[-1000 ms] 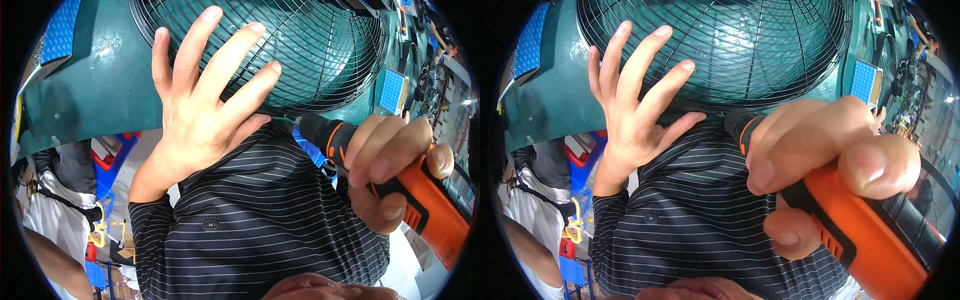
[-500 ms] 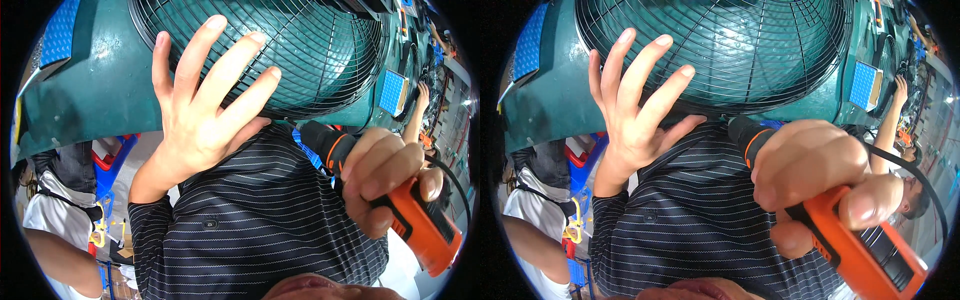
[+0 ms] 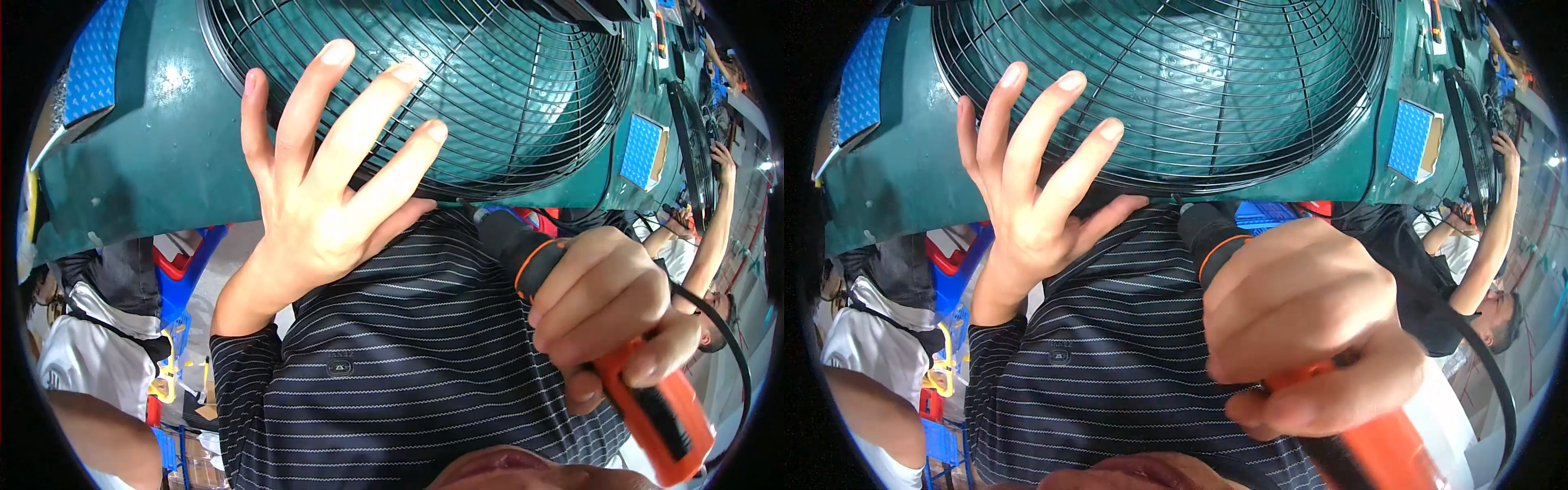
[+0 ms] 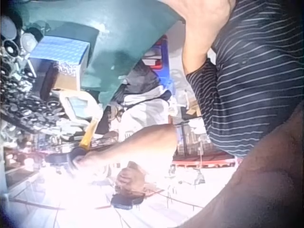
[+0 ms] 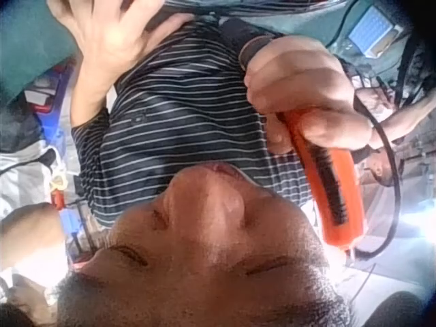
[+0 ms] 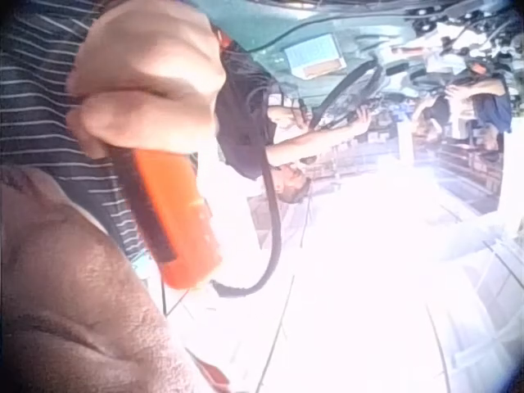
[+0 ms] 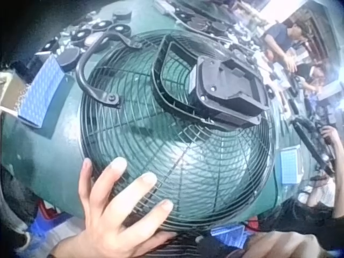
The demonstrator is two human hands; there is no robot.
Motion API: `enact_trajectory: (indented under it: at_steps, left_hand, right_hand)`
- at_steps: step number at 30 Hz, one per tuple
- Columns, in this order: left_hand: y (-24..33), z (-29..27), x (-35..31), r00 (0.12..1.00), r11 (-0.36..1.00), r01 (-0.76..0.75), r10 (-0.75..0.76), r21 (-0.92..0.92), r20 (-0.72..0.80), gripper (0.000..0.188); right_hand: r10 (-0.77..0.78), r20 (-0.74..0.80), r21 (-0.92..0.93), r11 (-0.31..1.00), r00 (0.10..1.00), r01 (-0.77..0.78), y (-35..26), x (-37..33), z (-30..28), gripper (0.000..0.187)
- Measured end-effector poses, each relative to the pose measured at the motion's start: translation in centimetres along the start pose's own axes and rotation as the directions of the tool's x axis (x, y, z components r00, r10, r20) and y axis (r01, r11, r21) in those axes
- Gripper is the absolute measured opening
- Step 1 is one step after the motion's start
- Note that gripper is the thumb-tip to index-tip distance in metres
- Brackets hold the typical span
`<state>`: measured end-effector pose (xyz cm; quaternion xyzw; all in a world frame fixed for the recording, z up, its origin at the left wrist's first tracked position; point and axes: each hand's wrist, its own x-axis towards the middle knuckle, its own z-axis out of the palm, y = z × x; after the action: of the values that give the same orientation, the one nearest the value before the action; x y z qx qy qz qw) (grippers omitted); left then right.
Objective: Assembling industrial fans by using an electric screwdriver to attach handles and rims to the fan guards and housing.
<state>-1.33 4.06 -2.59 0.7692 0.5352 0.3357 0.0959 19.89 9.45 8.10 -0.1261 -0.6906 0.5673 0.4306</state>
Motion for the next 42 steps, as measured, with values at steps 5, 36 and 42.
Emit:
enact_trajectory:
  at_steps: [5, 36, 42]
  left_hand:
    - [-0.1, 0.0, 0.0, 1.000, 1.000, -0.001, 0.001, -0.006, -0.002, 0.068]
    - [2.2, -0.7, 0.9, 0.750, 0.739, 0.474, -0.624, -0.479, -0.220, 0.098]
    - [-8.8, -14.1, 2.6, 0.821, 0.890, 0.426, -0.306, 0.160, -0.482, 0.017]
  right_hand:
    - [0.154, 0.263, 0.046, 0.984, 0.952, -0.172, 0.4, 1.7, -1.3, 0.056]
    - [0.551, -0.688, 0.324, 0.815, 0.472, -0.480, 2.9, -7.5, -20.2, 0.039]
    - [0.255, -0.813, 0.094, 0.945, 0.524, -0.314, -1.0, -10.1, -18.4, 0.039]
